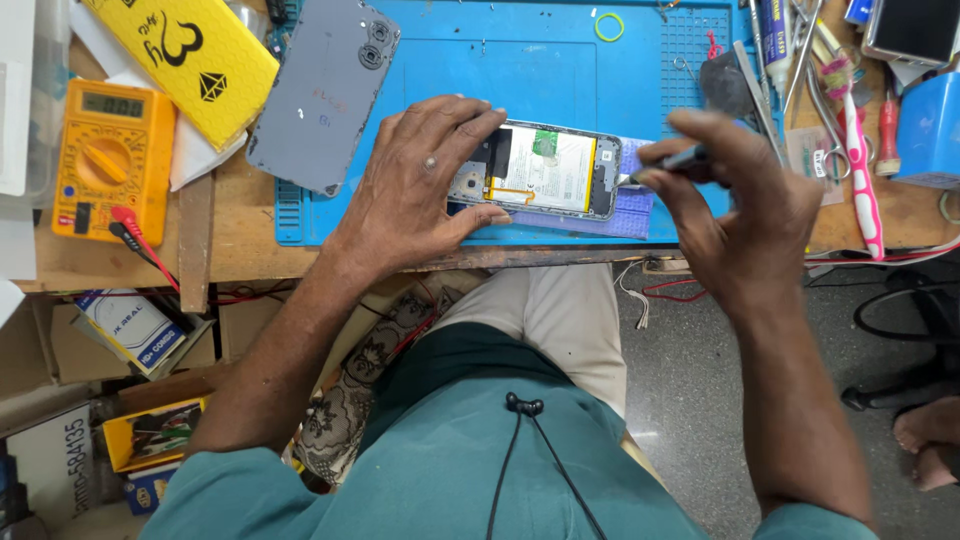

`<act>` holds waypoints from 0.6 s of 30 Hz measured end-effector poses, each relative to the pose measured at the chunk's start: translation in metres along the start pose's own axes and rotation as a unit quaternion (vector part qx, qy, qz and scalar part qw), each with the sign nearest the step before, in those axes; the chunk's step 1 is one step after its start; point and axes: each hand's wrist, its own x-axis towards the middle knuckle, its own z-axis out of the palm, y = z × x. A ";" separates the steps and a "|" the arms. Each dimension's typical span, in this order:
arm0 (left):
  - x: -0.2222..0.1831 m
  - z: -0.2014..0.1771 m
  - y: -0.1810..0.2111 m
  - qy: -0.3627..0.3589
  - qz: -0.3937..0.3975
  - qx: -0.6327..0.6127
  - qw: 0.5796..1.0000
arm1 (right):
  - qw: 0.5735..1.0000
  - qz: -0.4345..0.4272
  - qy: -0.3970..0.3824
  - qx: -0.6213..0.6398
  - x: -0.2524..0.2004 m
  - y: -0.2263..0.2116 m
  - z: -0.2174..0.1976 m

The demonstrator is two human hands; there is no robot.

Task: The person uses a screwdriver to manipulate internal components of a disassembled smartphone on a blue work mat. They connect a charging cable to the device, observe the screen display, and continue adjusting the internal parts with the tool.

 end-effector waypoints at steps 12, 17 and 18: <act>0.000 0.002 -0.002 0.019 0.013 -0.008 1.000 | 0.995 0.002 0.092 -0.024 -0.007 0.003 0.024; 0.000 0.004 -0.003 0.024 0.016 -0.012 1.000 | 0.999 0.023 -0.006 0.041 -0.011 0.000 0.006; -0.001 0.003 -0.003 0.022 0.016 -0.012 1.000 | 0.999 0.028 0.004 0.030 -0.012 -0.002 0.008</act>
